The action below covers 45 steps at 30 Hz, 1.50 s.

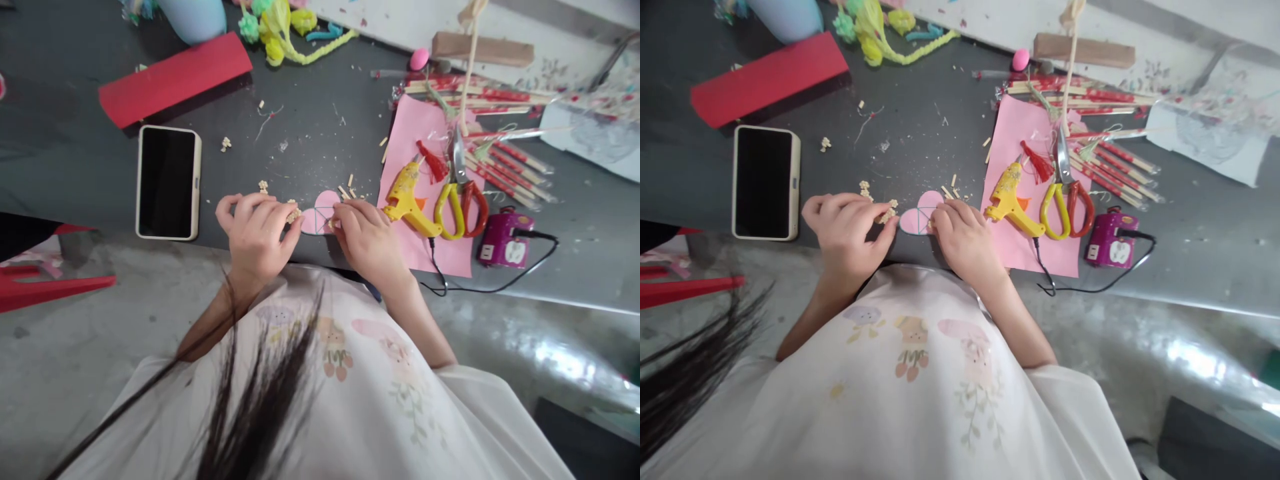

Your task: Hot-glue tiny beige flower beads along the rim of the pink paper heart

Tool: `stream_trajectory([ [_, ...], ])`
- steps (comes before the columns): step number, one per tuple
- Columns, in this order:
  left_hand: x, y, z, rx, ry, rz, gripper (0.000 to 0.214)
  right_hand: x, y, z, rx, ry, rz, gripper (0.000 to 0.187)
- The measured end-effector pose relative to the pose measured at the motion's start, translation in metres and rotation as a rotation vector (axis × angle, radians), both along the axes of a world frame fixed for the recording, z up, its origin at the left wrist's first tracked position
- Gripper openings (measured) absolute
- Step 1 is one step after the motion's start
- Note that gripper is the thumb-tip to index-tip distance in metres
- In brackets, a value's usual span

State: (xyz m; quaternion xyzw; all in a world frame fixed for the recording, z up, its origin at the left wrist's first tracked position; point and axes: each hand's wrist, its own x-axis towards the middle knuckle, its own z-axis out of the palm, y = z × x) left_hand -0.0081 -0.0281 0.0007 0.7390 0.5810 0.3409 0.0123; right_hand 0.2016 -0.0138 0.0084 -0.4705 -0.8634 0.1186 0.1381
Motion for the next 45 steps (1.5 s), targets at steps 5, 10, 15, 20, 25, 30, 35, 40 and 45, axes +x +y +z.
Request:
stream_trajectory([
  [5,0.0,-0.005,0.0,-0.016,0.021,-0.074,0.003,0.001,-0.019,0.006,0.006,-0.056,-0.057,0.019],
  [10,-0.001,-0.011,-0.005,-0.093,0.054,-0.235,0.005,0.004,-0.025,0.006,-0.025,-0.011,-0.069,0.019],
  [15,0.001,-0.013,-0.009,-0.149,0.051,-0.28,0.007,0.007,-0.027,0.002,0.038,-0.005,-0.045,0.016],
  [20,0.0,-0.012,-0.008,-0.159,0.088,-0.267,0.008,0.005,-0.034,0.0,0.065,0.028,0.063,0.016],
  [25,-0.005,-0.009,-0.009,-0.126,0.128,-0.233,0.013,-0.002,-0.037,0.0,0.012,0.05,0.132,0.015],
  [30,-0.002,0.003,-0.002,-0.113,0.136,-0.237,0.015,-0.001,-0.029,0.007,0.016,0.146,0.109,0.012],
  [35,0.019,0.019,0.006,-0.124,0.177,-0.32,0.023,0.014,-0.016,0.016,0.082,0.158,0.034,0.011],
  [40,0.035,0.027,-0.006,-0.146,0.199,-0.3,0.024,0.024,-0.01,0.018,0.092,0.141,-0.032,0.01],
  [45,0.024,0.016,-0.016,0.007,0.21,-0.191,0.032,0.024,-0.008,0.015,0.037,0.155,-0.046,0.011],
])
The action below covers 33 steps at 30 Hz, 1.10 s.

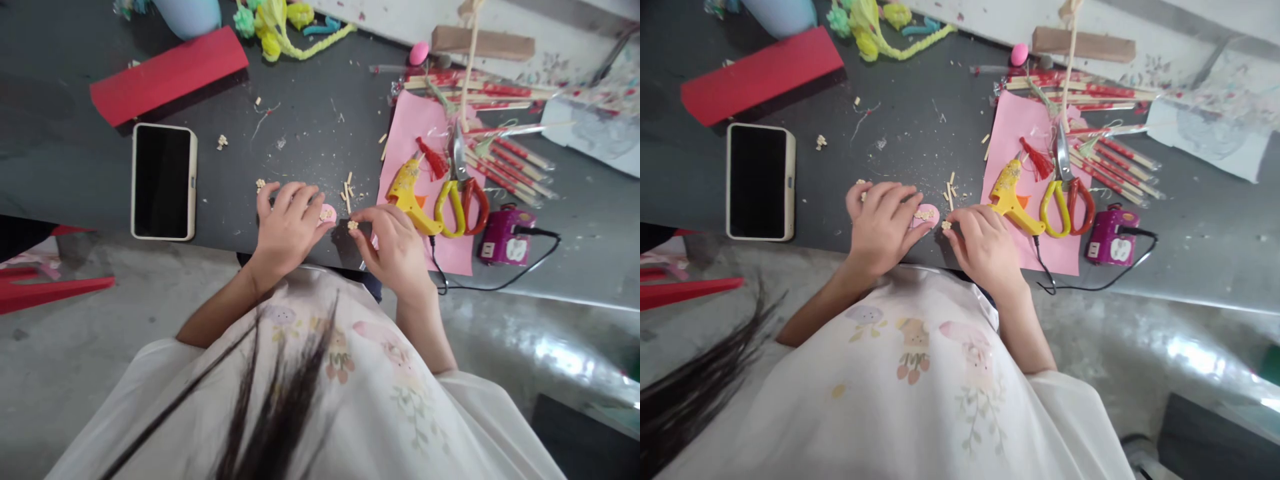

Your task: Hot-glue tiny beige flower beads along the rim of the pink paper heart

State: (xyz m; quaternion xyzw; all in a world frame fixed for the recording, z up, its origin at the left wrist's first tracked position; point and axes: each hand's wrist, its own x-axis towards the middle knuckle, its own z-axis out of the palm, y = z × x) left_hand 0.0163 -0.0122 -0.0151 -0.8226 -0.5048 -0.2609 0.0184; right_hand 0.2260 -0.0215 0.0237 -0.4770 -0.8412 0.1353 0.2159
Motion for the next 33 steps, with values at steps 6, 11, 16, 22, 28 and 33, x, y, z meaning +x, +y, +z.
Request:
stream_trajectory([
  [6,-0.019,-0.023,-0.006,-0.023,-0.085,0.092,0.022,-0.009,0.005,-0.005,-0.165,0.068,0.126,0.015],
  [11,-0.021,-0.028,-0.013,-0.075,-0.076,0.05,0.025,-0.013,0.005,-0.01,-0.165,0.048,0.141,0.017],
  [16,-0.019,-0.028,-0.013,-0.096,-0.045,0.011,0.03,-0.017,0.006,-0.014,-0.157,0.093,0.171,0.017],
  [22,-0.021,-0.031,-0.016,-0.06,-0.031,0.008,0.03,-0.02,0.009,-0.018,-0.143,0.143,0.203,0.017],
  [28,-0.02,-0.034,-0.02,-0.099,-0.103,0.044,0.03,-0.022,0.009,-0.02,-0.179,0.139,0.201,0.016],
  [33,-0.019,-0.033,-0.019,-0.06,-0.072,0.04,0.026,-0.025,0.01,-0.02,-0.162,0.146,0.211,0.015],
])
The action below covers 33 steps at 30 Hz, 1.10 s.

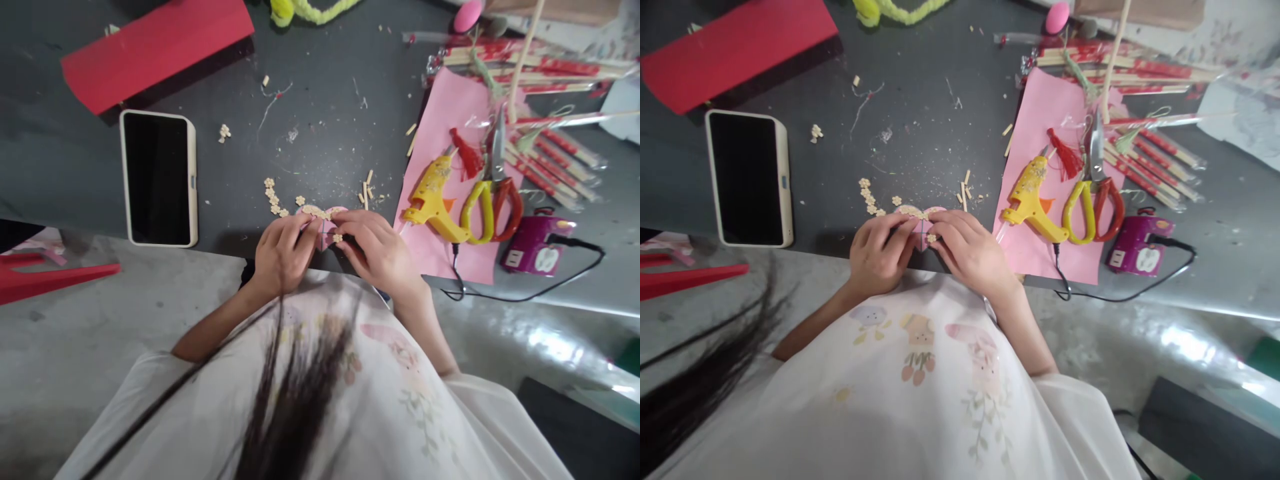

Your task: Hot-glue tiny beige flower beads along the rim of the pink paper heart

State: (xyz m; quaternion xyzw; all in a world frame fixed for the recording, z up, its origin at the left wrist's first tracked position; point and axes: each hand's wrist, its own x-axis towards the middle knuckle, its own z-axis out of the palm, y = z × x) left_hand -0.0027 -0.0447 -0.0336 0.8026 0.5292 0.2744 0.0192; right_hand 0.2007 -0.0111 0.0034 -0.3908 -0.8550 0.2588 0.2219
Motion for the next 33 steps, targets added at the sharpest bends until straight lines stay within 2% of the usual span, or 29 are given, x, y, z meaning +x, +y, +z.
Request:
stream_trajectory([
  [5,0.0008,0.0004,0.001,-0.04,-0.046,0.018,0.027,-0.0016,0.0011,0.0003,0.0,-0.006,-0.002,0.015],
  [16,-0.0002,0.0007,0.0044,-0.032,-0.013,0.01,0.02,0.0003,-0.0011,-0.0011,0.016,0.0,-0.028,0.018],
  [33,0.0,-0.0019,-0.0026,-0.067,-0.106,0.023,0.019,0.002,-0.0044,-0.0015,0.027,-0.022,-0.099,0.02],
])
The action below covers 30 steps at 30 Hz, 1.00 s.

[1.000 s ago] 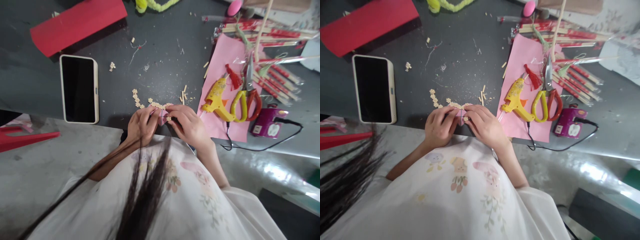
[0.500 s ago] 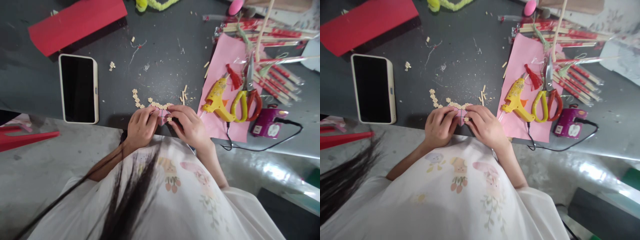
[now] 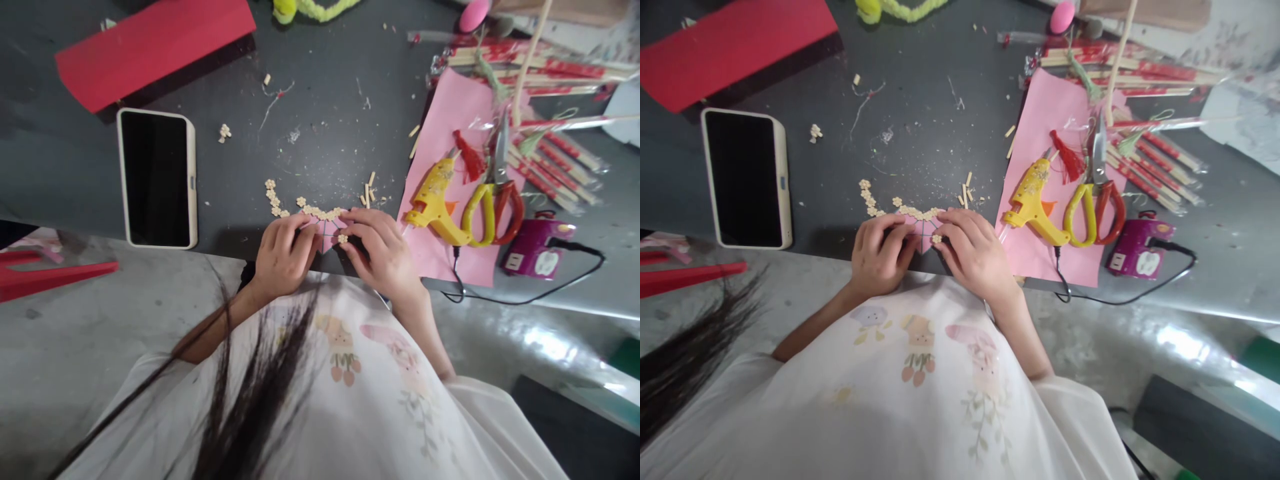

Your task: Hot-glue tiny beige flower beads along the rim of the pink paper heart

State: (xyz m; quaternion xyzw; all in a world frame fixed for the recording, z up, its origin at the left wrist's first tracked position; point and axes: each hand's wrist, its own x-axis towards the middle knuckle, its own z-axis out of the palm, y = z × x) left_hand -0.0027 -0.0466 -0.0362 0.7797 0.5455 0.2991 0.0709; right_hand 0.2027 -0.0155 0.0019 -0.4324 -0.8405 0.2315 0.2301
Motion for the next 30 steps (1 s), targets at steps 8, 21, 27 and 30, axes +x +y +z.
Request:
stream_trajectory([
  [8,-0.0014,-0.0007,-0.0051,0.011,0.021,-0.002,0.015,0.001,-0.0027,-0.0022,0.003,-0.016,-0.002,0.021],
  [21,-0.0018,0.0026,0.0021,0.041,0.045,-0.07,0.022,0.0002,-0.0019,-0.0035,0.014,-0.012,0.006,0.022],
  [27,-0.0038,0.0031,-0.0001,0.043,0.062,-0.095,0.026,-0.0005,-0.0019,-0.0032,0.036,-0.02,0.008,0.02],
  [30,-0.0037,0.0031,-0.0012,0.046,0.059,-0.098,0.027,-0.0008,-0.0017,-0.0028,0.034,-0.026,0.0,0.019],
])
